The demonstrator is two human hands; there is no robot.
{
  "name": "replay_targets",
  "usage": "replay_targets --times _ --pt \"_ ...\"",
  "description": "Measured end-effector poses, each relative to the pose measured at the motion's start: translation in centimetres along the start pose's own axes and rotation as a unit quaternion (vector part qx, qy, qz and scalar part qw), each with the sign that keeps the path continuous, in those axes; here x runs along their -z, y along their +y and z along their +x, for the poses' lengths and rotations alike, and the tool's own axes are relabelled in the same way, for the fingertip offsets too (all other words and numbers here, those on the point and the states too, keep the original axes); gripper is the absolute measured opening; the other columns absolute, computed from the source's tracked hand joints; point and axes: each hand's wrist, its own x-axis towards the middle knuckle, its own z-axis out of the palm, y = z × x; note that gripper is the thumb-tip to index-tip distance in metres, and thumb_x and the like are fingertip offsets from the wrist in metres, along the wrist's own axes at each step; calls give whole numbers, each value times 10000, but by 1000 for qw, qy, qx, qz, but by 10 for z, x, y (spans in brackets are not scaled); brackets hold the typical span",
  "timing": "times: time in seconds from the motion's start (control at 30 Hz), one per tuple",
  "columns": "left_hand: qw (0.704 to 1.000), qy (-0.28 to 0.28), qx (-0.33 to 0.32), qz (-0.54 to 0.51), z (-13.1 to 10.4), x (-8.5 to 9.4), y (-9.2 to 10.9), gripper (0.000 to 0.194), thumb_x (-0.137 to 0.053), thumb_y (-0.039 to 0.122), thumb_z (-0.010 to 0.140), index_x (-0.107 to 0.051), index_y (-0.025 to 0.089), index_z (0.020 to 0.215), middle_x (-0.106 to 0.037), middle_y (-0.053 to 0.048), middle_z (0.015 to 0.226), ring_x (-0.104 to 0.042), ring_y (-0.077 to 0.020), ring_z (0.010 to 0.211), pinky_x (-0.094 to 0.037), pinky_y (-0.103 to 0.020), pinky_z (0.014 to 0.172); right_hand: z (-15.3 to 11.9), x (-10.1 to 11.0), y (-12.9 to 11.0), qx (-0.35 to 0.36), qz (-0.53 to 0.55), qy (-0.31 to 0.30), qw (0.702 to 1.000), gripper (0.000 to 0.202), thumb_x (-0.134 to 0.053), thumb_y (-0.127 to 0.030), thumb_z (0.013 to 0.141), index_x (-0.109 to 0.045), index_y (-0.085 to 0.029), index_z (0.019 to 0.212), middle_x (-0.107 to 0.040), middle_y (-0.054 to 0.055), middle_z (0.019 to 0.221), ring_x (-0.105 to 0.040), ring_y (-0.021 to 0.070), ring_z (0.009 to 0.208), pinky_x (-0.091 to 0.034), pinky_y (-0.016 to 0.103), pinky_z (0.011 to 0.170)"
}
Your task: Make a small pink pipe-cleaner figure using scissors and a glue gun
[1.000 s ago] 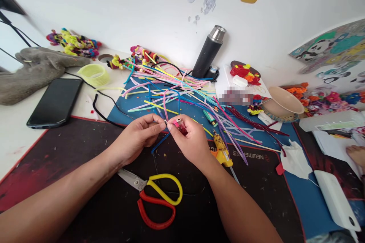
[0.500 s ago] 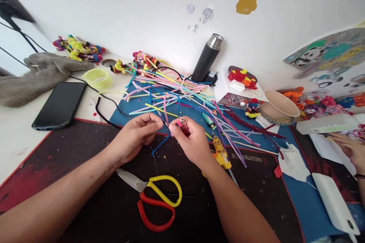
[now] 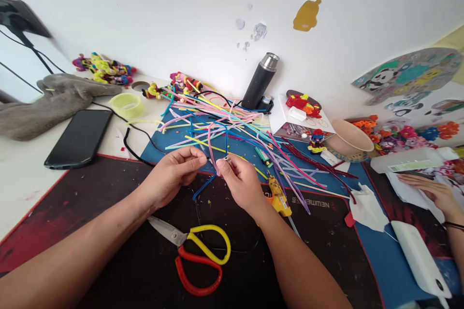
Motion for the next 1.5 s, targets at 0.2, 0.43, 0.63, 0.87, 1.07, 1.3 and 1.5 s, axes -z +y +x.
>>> replay_targets --times 0.2,0.43,0.63,0.87,1.07,1.3,1.5 --pt "999 -24 28 -26 1 5 -1 457 -1073 452 674 -742 168 809 -387 104 523 -221 -43 469 -193 -184 430 0 -4 -5 14 -69 -18 997 508 -568 -551 1059 -388 -248 693 -405 -61 623 -349 129 599 -264 309 598" --pt "991 -73 93 -59 -1 8 3 473 -1094 416 634 -715 160 754 -432 94 516 -230 -31 458 -166 -174 424 3 -11 -3 33 -155 -20 987 444 -572 -462 986 -313 -262 686 -346 -64 572 -244 140 572 -212 332 595" --pt "988 -89 117 -51 -2 6 2 475 -1090 421 642 -713 157 758 -423 98 515 -223 -29 458 -157 -185 428 4 -18 -1 43 -204 -16 978 371 -604 -355 901 -305 -271 697 -343 -54 577 -263 157 571 -231 334 598" --pt "987 -89 127 -38 -2 7 0 475 -1077 436 645 -706 164 764 -403 103 513 -210 -35 461 -144 -195 433 2 -22 3 53 -237 -18 970 341 -634 -313 894 -367 -271 685 -445 -41 562 -367 158 544 -259 328 596" --pt "987 -93 125 -31 -2 8 0 448 -1052 429 678 -703 160 761 -406 96 524 -205 -39 470 -143 -200 437 3 -21 2 53 -240 -18 969 312 -646 -296 890 -414 -268 683 -520 -23 576 -448 166 549 -277 322 603" --pt "987 -97 123 -29 -2 8 0 414 -1033 404 703 -703 162 760 -395 97 527 -202 -46 476 -141 -202 438 3 -20 0 39 -225 -17 973 362 -661 -274 889 -375 -277 667 -466 -35 561 -417 174 545 -269 333 604" --pt "988 -82 127 -28 -1 7 1 460 -1073 433 647 -718 165 763 -401 101 512 -206 -42 467 -148 -198 432 4 -19 0 25 -180 -22 983 386 -629 -329 906 -317 -277 684 -398 -48 571 -321 161 554 -262 331 598"
